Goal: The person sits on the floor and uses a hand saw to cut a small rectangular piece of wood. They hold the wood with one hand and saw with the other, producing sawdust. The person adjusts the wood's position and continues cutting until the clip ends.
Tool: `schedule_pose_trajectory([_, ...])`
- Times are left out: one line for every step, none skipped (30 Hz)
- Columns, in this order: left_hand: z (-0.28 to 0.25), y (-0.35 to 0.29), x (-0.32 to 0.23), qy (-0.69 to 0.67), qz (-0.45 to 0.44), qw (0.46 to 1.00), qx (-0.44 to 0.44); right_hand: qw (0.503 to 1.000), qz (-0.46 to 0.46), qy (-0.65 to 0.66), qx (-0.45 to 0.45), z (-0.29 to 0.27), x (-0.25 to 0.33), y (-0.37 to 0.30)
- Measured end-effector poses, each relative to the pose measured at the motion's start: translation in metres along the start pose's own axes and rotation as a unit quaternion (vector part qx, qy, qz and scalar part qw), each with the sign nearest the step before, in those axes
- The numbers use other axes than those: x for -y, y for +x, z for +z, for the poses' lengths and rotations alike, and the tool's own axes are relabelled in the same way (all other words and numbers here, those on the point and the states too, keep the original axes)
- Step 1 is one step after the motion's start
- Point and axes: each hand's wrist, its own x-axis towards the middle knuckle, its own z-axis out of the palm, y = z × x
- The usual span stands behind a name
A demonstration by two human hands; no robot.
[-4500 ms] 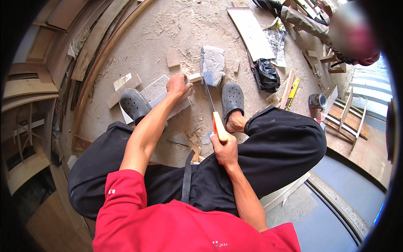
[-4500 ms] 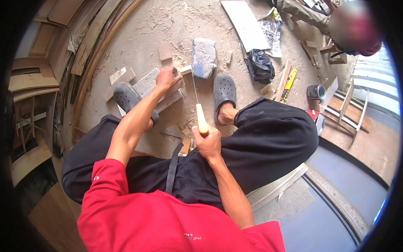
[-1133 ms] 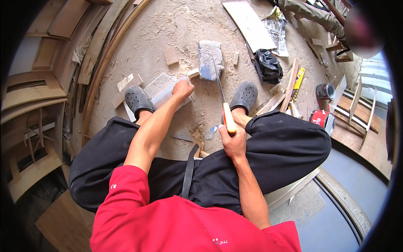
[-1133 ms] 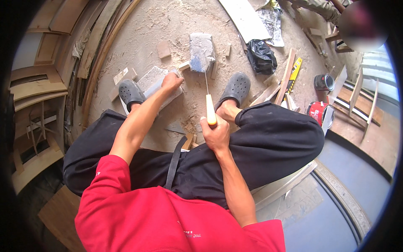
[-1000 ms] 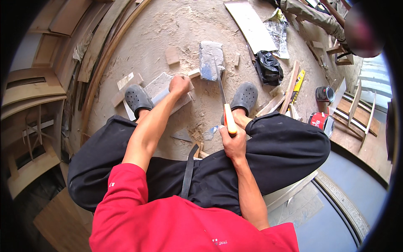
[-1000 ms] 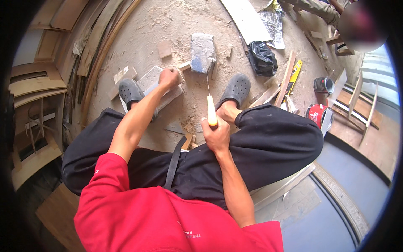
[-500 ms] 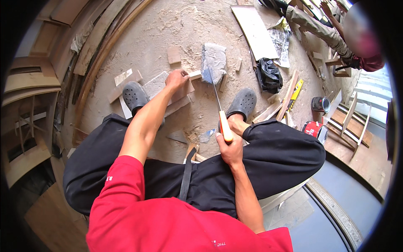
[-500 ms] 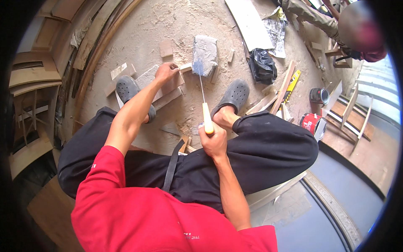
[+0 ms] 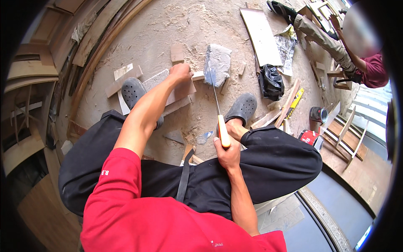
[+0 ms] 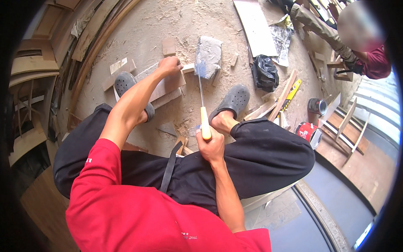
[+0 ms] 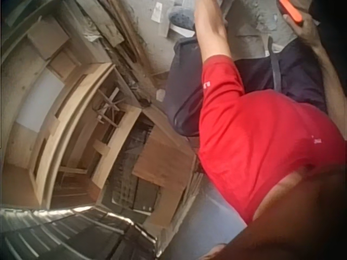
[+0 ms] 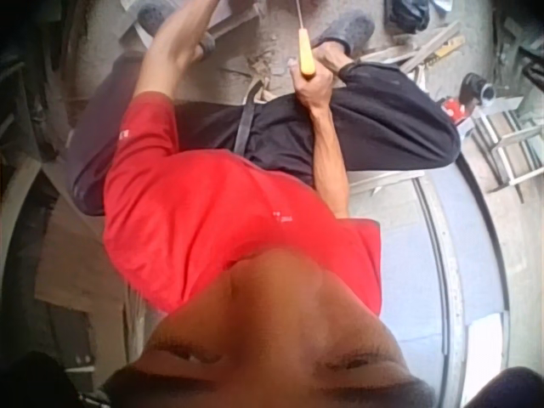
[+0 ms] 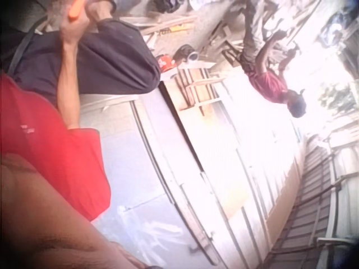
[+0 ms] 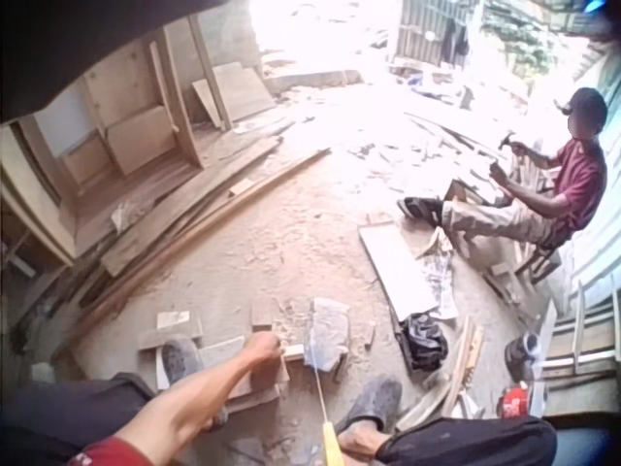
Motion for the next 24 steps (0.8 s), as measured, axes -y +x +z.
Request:
schedule_pose_trajectory([-0.001,-0.001,-0.001,-0.041,-0.043,0.998,-0.006,1.000,-0.001,-0.001,0.002,0.000,0.004,0.000])
schedule_pose_trajectory([0.001,0.003,0.003,-0.131,-0.091,0.987,-0.008,1.000,-0.002,-0.001,0.004,-0.001,0.006,0.001])
schedule_pose_trajectory([-0.001,0.003,0.010,-0.218,-0.139,0.966,-0.012,1.000,-0.001,-0.014,0.018,0.000,0.005,0.001])
schedule_pose_trajectory([-0.002,0.004,0.015,-0.303,-0.186,0.935,-0.015,0.999,-0.001,-0.026,0.031,0.000,0.004,0.001])
schedule_pose_trajectory([0.001,0.003,0.017,-0.225,-0.196,0.951,-0.081,0.998,0.000,-0.039,0.045,0.000,0.003,0.001])
schedule_pose_trajectory([0.007,-0.004,0.019,-0.229,-0.175,0.950,-0.118,0.998,-0.008,-0.037,0.048,0.002,0.002,0.000])
schedule_pose_trajectory([0.015,-0.008,0.024,-0.232,-0.152,0.948,-0.157,0.998,-0.017,-0.035,0.051,0.003,0.002,0.001])
schedule_pose_trajectory([0.021,-0.011,0.029,-0.234,-0.130,0.943,-0.196,0.998,-0.026,-0.033,0.054,0.005,0.002,0.001])
schedule_pose_trajectory([0.028,-0.012,0.037,-0.237,-0.112,0.952,-0.161,0.997,-0.029,-0.029,0.059,0.008,0.001,0.001])
schedule_pose_trajectory([0.032,-0.013,0.042,-0.239,-0.090,0.959,-0.125,0.997,-0.032,-0.025,0.061,0.009,0.001,0.000])
schedule_pose_trajectory([0.036,-0.012,0.046,-0.241,-0.069,0.964,-0.088,0.997,-0.034,-0.022,0.063,0.011,0.001,0.000])
schedule_pose_trajectory([0.035,-0.015,0.041,-0.257,-0.073,0.961,-0.070,0.997,-0.040,-0.027,0.061,0.011,0.003,0.000])
schedule_pose_trajectory([0.034,-0.019,0.037,-0.272,-0.078,0.958,-0.051,0.997,-0.046,-0.032,0.060,0.010,0.006,0.001])
schedule_pose_trajectory([0.033,-0.021,0.031,-0.286,-0.082,0.954,-0.032,0.996,-0.051,-0.037,0.058,0.009,0.008,0.001])
schedule_pose_trajectory([0.034,-0.020,0.031,-0.277,-0.093,0.956,-0.035,0.996,-0.053,-0.038,0.064,0.009,0.008,0.001])
schedule_pose_trajectory([0.036,-0.019,0.031,-0.268,-0.104,0.957,-0.038,0.995,-0.055,-0.039,0.069,0.009,0.007,0.001])
schedule_pose_trajectory([0.038,-0.018,0.032,-0.259,-0.114,0.958,-0.040,0.995,-0.057,-0.040,0.075,0.009,0.007,0.001])
schedule_pose_trajectory([0.038,-0.018,0.032,-0.249,-0.125,0.959,-0.045,0.994,-0.061,-0.040,0.076,0.009,0.008,0.001])
schedule_pose_trajectory([0.039,-0.018,0.031,-0.238,-0.135,0.960,-0.050,0.994,-0.064,-0.039,0.077,0.009,0.011,0.001])
schedule_pose_trajectory([0.040,-0.018,0.031,-0.228,-0.145,0.961,-0.054,0.994,-0.068,-0.039,0.079,0.009,0.012,0.001])
schedule_pose_trajectory([0.040,-0.018,0.029,-0.230,-0.150,0.960,-0.054,0.994,-0.069,-0.037,0.079,0.009,0.010,0.001])
schedule_pose_trajectory([0.039,-0.019,0.028,-0.229,-0.152,0.960,-0.054,0.994,-0.069,-0.034,0.080,0.010,0.006,0.000])
schedule_pose_trajectory([0.039,-0.019,0.026,-0.229,-0.155,0.960,-0.054,0.994,-0.070,-0.032,0.081,0.010,0.004,0.000])
schedule_pose_trajectory([0.040,-0.019,0.027,-0.228,-0.158,0.959,-0.054,0.994,-0.070,-0.031,0.084,0.010,0.004,0.000])
